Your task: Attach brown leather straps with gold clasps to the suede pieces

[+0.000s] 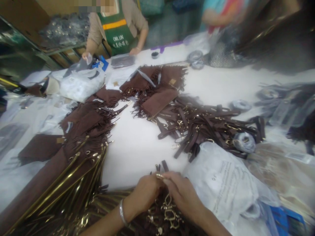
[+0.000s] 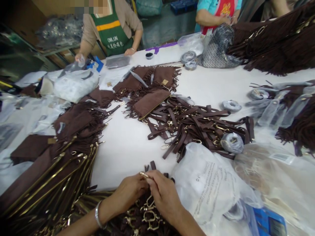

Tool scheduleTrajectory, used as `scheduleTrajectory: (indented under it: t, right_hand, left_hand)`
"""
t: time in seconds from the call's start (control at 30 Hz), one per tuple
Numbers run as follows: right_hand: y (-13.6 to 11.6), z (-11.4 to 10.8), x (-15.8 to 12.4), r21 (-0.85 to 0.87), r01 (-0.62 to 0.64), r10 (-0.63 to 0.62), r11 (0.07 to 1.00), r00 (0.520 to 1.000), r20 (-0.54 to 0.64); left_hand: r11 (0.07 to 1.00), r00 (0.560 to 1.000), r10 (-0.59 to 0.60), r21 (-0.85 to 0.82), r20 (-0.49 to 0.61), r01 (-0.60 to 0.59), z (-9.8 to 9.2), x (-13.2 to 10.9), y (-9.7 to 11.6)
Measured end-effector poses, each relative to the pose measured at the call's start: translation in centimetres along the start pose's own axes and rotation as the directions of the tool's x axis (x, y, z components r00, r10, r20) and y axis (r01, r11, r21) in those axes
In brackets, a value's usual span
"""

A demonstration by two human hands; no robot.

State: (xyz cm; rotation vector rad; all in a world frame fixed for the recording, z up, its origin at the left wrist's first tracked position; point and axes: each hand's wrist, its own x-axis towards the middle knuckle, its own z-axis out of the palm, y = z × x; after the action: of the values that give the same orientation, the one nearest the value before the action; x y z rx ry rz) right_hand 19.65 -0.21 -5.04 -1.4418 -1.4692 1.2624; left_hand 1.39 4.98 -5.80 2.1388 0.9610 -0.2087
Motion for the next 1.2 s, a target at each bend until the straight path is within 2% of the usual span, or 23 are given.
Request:
scheduleTrajectory:
  t: [0.07,0.13,0.2,0.33,0.43,0.53,0.63,0.9,1.0,1.1,1.2]
  right_hand:
    - [0.3,0.8,0.4,-0.062,-0.051,0.055,0.997,0.997,0.062]
    - [1.3,1.6,0.2,-0.149,-0.149,0.164,0.977,0.982,0.089]
    - [2.5,1.9,-0.6,-0.186,-0.220,0.244,0.958,0.963,0.116]
    - [3.1,1.0,-2.9,-0.138,-0.216,0.244,0.967,0.942,0.230]
    - [2.5,0.2,-3.9,-0.051,-0.195,0.201,0.980,0.935,0.291]
    - [2.1,0.2,-3.9,0.052,-0.195,0.175,0.979,0.947,0.269]
    - [2.2,0.6,-3.4,0.079,-0.207,0.182,0.975,0.952,0.246]
    - [2.5,0.6,-2.5,-0.039,-0.193,0.197,0.980,0.953,0.228]
    - [3.0,1.0,-2.1,-0.105,-0.241,0.257,0.965,0.947,0.191]
    - [3.4,1.4,-1.8,-0.105,-0.279,0.294,0.954,0.941,0.168]
    - [3.5,1.7,-1.8,-0.084,-0.256,0.266,0.963,0.951,0.158]
  left_hand:
    - [1.000,1.000,0.009,-0.014,0.015,-0.008,-0.1,0.2,0.0]
    - [1.000,1.000,0.003,-0.019,0.029,-0.003,-0.3,0.3,0.0]
    - [0.998,0.999,-0.044,-0.049,0.021,0.045,-0.3,-0.1,0.1]
    - [0.964,0.978,-0.209,-0.175,-0.029,0.201,-0.2,-1.1,0.3]
    - [0.946,0.967,-0.253,-0.213,-0.023,0.243,-0.1,-1.1,0.4]
    - [0.936,0.960,-0.280,-0.215,0.021,0.278,0.0,-0.7,0.2]
    - [0.932,0.959,-0.278,-0.229,0.046,0.281,0.1,-0.4,-0.1]
    - [0.938,0.972,-0.229,-0.252,0.057,0.236,0.4,-0.9,-0.7]
    - [0.940,0.973,-0.222,-0.251,0.058,0.230,0.3,-1.0,-0.7]
    - [0.938,0.977,-0.205,-0.271,0.067,0.215,-0.1,-1.0,-0.6]
    - [0.935,0.977,-0.192,-0.287,0.089,0.210,-0.4,-1.0,-0.5]
